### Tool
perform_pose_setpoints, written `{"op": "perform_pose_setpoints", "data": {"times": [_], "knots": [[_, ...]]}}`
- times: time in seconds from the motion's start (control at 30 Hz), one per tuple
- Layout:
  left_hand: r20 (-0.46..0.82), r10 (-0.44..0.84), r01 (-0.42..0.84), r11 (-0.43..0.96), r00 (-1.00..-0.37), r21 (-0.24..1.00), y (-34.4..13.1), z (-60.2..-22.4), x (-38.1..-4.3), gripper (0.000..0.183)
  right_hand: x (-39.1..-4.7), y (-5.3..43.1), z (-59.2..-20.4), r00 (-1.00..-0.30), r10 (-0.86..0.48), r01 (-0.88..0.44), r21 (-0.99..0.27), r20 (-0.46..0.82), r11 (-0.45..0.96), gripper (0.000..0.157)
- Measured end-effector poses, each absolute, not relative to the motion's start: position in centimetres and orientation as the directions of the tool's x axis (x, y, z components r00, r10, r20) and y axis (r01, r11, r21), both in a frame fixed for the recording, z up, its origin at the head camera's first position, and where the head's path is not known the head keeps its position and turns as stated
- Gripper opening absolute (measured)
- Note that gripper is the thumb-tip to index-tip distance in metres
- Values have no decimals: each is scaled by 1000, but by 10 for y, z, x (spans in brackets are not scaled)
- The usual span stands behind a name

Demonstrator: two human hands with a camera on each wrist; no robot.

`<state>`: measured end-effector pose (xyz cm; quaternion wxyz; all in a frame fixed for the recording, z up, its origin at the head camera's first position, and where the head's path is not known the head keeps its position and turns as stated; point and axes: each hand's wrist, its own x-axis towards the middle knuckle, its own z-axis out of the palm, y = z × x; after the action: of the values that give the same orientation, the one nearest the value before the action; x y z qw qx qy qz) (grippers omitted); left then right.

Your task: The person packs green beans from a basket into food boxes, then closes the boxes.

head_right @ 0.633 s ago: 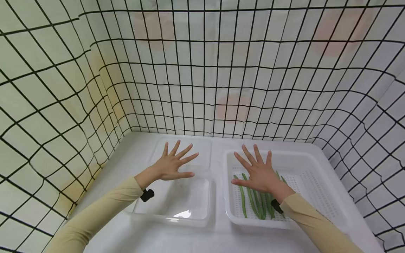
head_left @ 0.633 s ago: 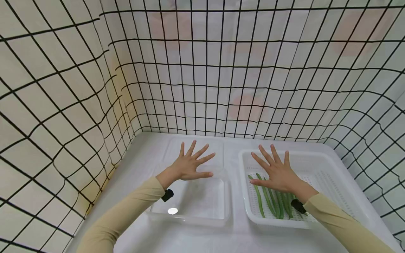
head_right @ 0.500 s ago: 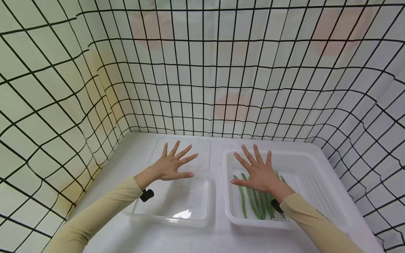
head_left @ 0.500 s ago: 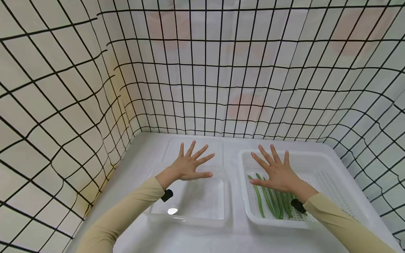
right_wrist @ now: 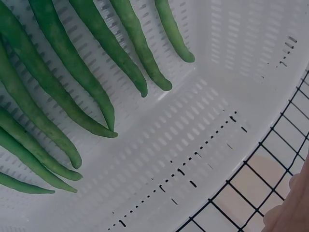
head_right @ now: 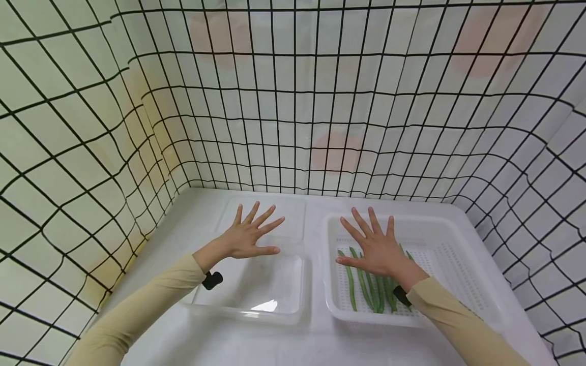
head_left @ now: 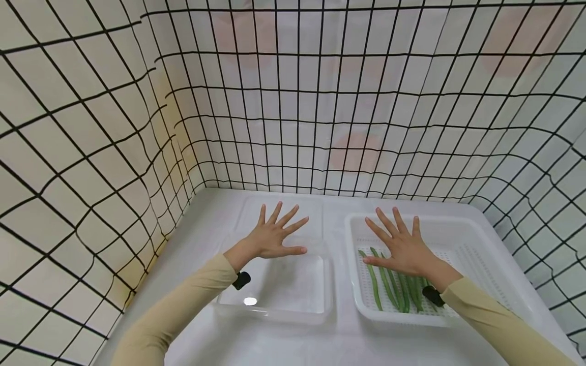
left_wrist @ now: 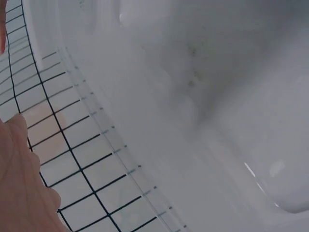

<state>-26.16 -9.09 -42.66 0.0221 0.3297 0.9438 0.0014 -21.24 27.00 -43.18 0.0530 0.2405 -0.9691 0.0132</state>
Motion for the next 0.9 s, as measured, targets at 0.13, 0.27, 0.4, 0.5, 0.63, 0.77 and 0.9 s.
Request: {"op": "perform_pose_setpoints", "data": {"times": [0.13, 0.27, 0.4, 0.5, 0.63, 0.77, 0.9], "knots": [[-22, 597, 595, 801, -802, 63, -100, -427, -258, 91, -212, 273, -433, -882, -459, -464, -23, 110, 886, 97], [-18, 578, 571, 810, -816, 136, -117, -427, -244, 102, -208, 276, -432, -890, -442, -451, -81, 111, 889, 96], [31, 542, 533, 812, -840, 239, -141, -429, -221, 111, -203, 281, -432, -907, -406, -421, -187, 117, 888, 92], [82, 488, 486, 809, -869, 330, -162, -432, -198, 115, -200, 289, -430, -931, -352, -365, -285, 100, 886, 84], [134, 394, 411, 804, -909, 428, -187, -445, -164, 117, -197, 308, -428, -961, -271, -271, -430, 62, 861, 69], [155, 299, 336, 816, -942, 470, -202, -465, -137, 117, -200, 337, -425, -977, -210, -183, -571, 18, 800, 57], [166, 232, 285, 831, -958, 479, -207, -483, -123, 118, -203, 368, -423, -980, -174, -62, -672, -100, 738, 58]]}}
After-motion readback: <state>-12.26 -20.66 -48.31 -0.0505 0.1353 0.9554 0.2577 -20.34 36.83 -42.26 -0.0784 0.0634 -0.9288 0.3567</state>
